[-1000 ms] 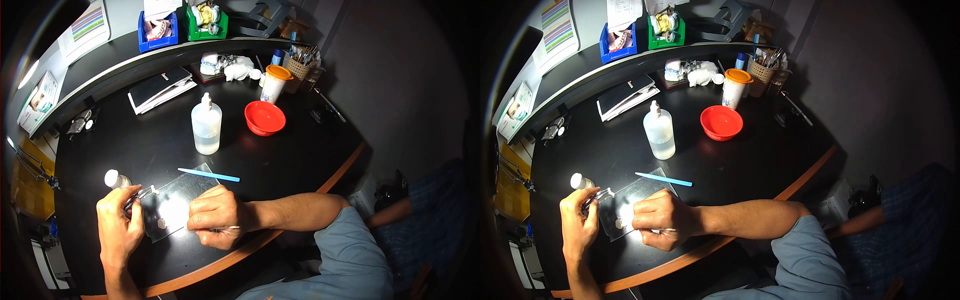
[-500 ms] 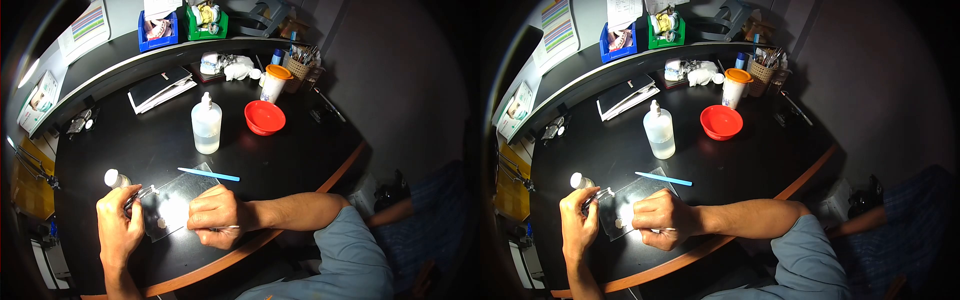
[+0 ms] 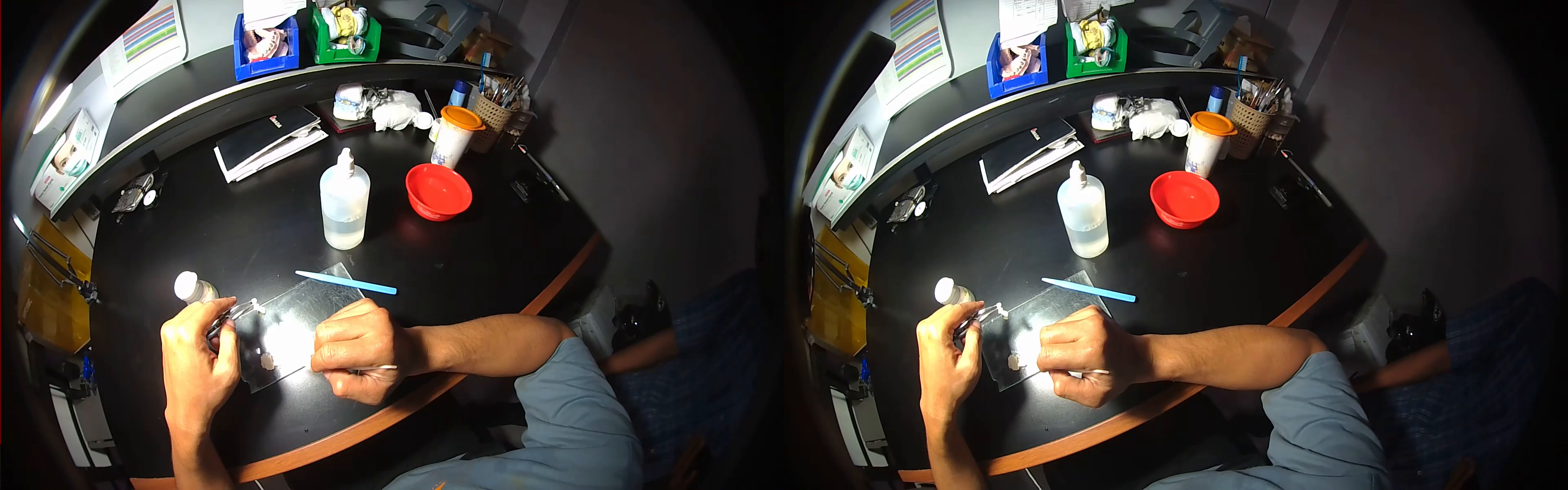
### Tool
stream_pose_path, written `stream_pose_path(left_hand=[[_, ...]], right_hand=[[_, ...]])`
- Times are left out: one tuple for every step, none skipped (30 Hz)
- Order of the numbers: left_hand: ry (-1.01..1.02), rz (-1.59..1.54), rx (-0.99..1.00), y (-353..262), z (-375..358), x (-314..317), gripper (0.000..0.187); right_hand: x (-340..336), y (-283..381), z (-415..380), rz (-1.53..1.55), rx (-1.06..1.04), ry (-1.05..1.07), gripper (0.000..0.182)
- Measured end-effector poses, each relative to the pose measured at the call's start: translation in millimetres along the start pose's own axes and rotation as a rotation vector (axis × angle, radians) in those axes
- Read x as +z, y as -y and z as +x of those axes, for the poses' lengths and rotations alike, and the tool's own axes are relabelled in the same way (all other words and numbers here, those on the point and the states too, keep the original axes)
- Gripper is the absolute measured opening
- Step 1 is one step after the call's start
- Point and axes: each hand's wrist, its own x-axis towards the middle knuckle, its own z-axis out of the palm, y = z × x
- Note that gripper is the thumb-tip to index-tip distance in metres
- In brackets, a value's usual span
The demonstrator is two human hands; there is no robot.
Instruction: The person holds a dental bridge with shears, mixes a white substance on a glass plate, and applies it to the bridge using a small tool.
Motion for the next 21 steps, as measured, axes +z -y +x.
stream_pose_path(left_hand=[[0.001,0.0,-0.001,0.0,0.1,0.0,0.022],[0.002,-0.001,-0.002,0.0,0.2,-0.1,0.022],[0.001,0.001,0.003,0.2,0.1,0.0,0.022],[0.0,0.002,0.008,0.7,0.0,0.0,0.023],[-0.001,0.004,0.013,1.0,0.1,-0.2,0.023],[-0.001,-0.001,0.01,0.8,0.2,-0.2,0.023],[-0.001,-0.005,0.008,0.5,0.2,-0.3,0.023],[-0.001,-0.01,0.006,0.1,0.4,-0.2,0.023],[0.0,-0.008,0.004,-0.5,0.5,-0.3,0.022],[0.001,-0.007,0.003,-1.2,0.7,-0.7,0.022],[0.002,-0.006,0.002,-1.6,0.8,-1.0,0.022],[0.004,-0.005,0.0,-1.7,1.0,-1.0,0.022],[0.006,-0.004,-0.001,-1.6,0.9,-1.1,0.022],[0.007,-0.004,-0.002,-1.7,1.0,-1.2,0.022],[0.006,-0.003,-0.002,-1.7,1.0,-1.2,0.022],[0.007,-0.003,-0.002,-1.7,1.0,-1.2,0.021],[0.007,-0.002,-0.003,-1.6,0.9,-1.2,0.021],[0.001,-0.006,-0.003,-1.2,0.8,-0.8,0.021],[-0.004,-0.011,-0.003,-0.4,0.5,0.1,0.021],[-0.008,-0.015,-0.003,0.0,0.4,0.4,0.021],[-0.004,-0.01,0.0,-0.1,0.5,-0.1,0.022]], right_hand=[[-0.3,0.0,0.6,0.0,-0.001,-0.001,0.017],[-0.3,0.2,1.2,0.002,-0.003,-0.001,0.017],[-0.3,0.4,1.9,0.005,-0.004,-0.003,0.017],[-0.2,0.6,2.2,0.007,-0.005,-0.004,0.017],[-0.3,0.4,2.1,0.004,-0.005,0.001,0.017],[-0.5,0.2,1.2,0.001,-0.004,0.006,0.016],[-0.3,0.0,0.4,-0.001,-0.002,0.01,0.016],[0.0,-0.3,0.0,0.002,-0.005,0.01,0.016],[0.3,-0.6,-0.3,0.005,-0.007,0.01,0.016],[0.5,-0.9,-0.4,0.007,-0.009,0.01,0.016],[0.3,-0.9,-0.2,0.005,-0.009,0.011,0.016],[0.0,-0.8,0.1,0.004,-0.008,0.012,0.017],[-0.1,-0.5,0.4,0.002,-0.007,0.013,0.017],[-0.4,-0.1,0.9,-0.001,-0.006,0.015,0.017],[-0.8,0.4,1.4,-0.003,-0.004,0.016,0.017],[-1.0,0.7,1.6,-0.006,-0.002,0.017,0.017],[-0.9,0.5,1.4,-0.005,0.0,0.017,0.017],[-0.6,0.3,0.7,-0.005,0.001,0.016,0.016],[-0.3,0.1,0.0,-0.005,0.003,0.015,0.016],[-0.1,0.1,-0.2,-0.005,0.004,0.016,0.016],[-0.1,-0.1,-0.1,-0.007,0.003,0.017,0.016]])
